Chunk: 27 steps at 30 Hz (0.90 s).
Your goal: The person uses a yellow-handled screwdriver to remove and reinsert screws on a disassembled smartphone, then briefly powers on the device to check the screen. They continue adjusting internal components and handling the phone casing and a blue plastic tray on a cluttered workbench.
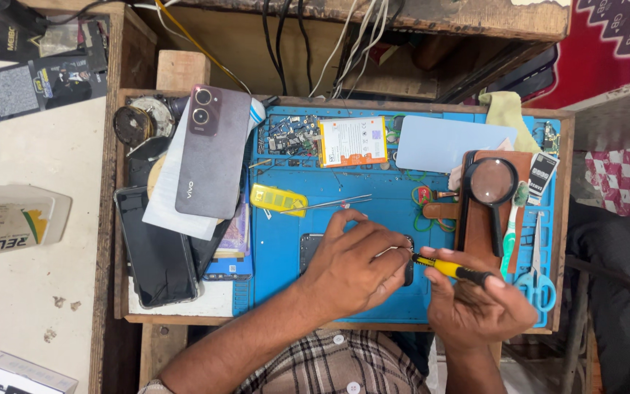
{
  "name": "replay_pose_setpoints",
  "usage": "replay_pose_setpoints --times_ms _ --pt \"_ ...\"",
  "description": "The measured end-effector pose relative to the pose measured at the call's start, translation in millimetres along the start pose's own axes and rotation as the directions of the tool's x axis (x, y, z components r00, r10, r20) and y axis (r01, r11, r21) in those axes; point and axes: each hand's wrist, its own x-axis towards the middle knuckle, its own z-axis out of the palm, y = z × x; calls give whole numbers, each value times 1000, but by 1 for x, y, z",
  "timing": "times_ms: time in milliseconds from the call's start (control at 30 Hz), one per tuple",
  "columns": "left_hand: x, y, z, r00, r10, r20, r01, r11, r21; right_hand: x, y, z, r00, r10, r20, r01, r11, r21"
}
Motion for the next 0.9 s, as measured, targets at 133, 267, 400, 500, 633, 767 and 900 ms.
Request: replay_pose_setpoints --times_ms 133,267,400,500,633,767,900 --pt "4 0 6 999 -32 -34 33 999 21 -2 3 -2 1000 -16 -1 16 1000 -16" --pt "5 -4 8 990 -132 -56 122 980 -155 -4 3 -10 999 18 -47 -21 998 -58" --pt "6 -12 4 961 -272 -45 245 916 -319 -7 3 -14 969 96 -228 -95 995 17" --pt "5 -12 3 948 -317 20 298 865 -404 -8 6 -14 948 127 -293 -108 991 79" --pt "7 -10 2 956 -290 52 285 866 -411 -9 7 -12 940 151 -307 -126 987 100" --pt "6 -8 2 954 -288 88 297 851 -434 -13 6 -11 935 168 -313 -127 981 148" --pt "4 -8 0 951 -287 115 306 824 -477 -8 10 -13 924 241 -298 -170 955 244"
